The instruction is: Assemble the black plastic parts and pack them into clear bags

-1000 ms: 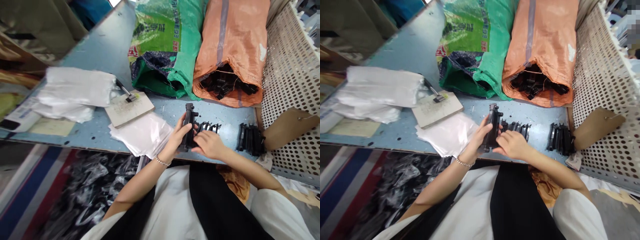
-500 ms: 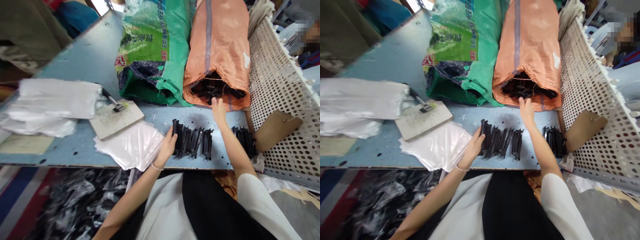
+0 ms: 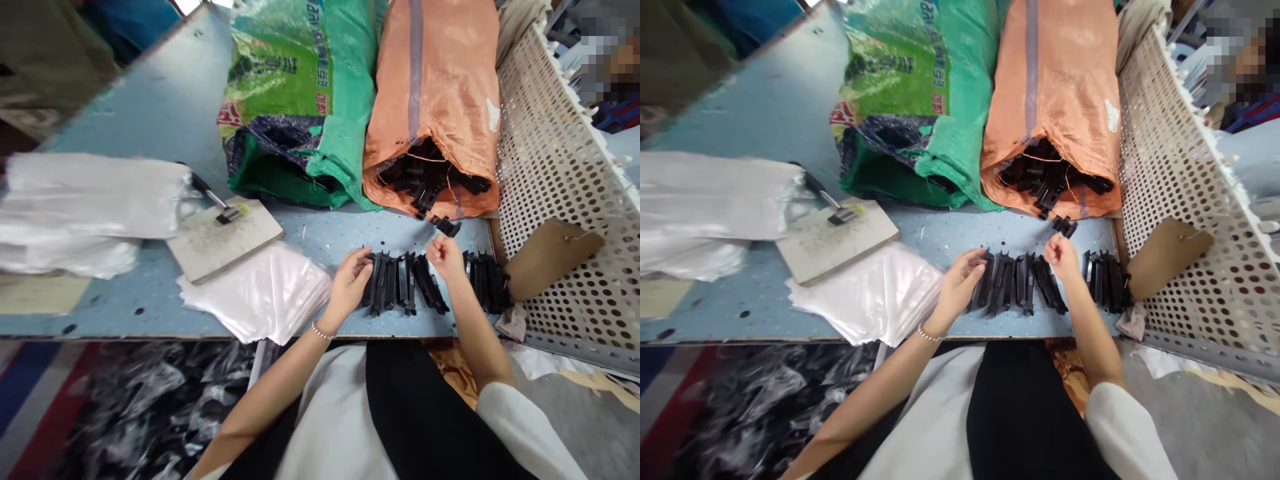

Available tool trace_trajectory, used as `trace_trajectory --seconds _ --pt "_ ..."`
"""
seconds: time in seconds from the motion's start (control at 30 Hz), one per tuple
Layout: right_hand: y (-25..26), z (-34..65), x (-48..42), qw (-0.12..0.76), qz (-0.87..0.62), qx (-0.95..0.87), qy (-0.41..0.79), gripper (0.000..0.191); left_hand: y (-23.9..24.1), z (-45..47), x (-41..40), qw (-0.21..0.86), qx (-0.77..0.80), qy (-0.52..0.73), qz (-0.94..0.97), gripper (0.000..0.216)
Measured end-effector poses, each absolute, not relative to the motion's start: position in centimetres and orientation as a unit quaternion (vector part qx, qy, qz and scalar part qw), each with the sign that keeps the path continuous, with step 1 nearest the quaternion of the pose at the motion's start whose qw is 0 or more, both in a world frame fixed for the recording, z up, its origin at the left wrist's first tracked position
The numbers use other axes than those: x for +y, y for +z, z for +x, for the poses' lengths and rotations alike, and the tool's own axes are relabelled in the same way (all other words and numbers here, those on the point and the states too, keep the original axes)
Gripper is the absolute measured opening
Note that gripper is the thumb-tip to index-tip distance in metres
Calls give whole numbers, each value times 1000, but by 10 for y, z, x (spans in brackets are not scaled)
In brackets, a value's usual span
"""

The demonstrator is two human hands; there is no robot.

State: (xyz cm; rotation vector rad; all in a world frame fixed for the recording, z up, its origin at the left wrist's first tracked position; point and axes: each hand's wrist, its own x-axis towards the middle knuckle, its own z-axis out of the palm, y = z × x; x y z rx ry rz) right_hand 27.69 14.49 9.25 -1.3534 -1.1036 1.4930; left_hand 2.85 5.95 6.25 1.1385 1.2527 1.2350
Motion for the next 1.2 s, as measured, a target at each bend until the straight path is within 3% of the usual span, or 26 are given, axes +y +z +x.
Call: trace_trajectory --seconds 0.1,0.17,0.27,0.37,0.43,0.5,0.6,0.73,0.83,0.9,1.0,1.07,1.13,1.2 --pt "86 276 114 361 -563 -452 590 36 69 50 68 649 435 497 378 40" --pt "90 285 103 362 -593 -464 549 32 69 56 67 663 421 484 386 41" --pt "103 306 100 350 -698 -533 327 30 68 53 57 561 461 468 503 38" --pt "113 323 113 178 -774 -599 103 36 62 47 44 357 547 394 646 45" --pt "115 328 126 45 -784 -613 83 40 57 47 37 283 581 323 692 57" --pt "117 324 135 -18 -784 -611 112 36 55 48 33 268 589 292 704 63" --pt "122 300 125 44 -758 -640 114 33 60 53 35 322 555 350 683 59" --pt "142 243 74 212 -572 -780 139 41 79 56 44 526 440 475 552 79" --pt "160 220 50 245 -433 -838 224 31 96 48 45 626 427 509 408 77" --pt "168 220 53 263 -433 -839 198 26 107 38 39 666 424 496 360 80" --pt "168 223 75 245 -430 -864 88 30 122 26 26 683 416 476 366 92" --pt "163 220 88 216 -399 -888 78 37 128 22 19 683 420 460 381 92" --pt "156 212 95 215 -389 -882 154 45 130 21 15 667 444 444 401 90" --pt "148 202 96 231 -415 -826 303 53 129 19 14 631 476 443 424 90"
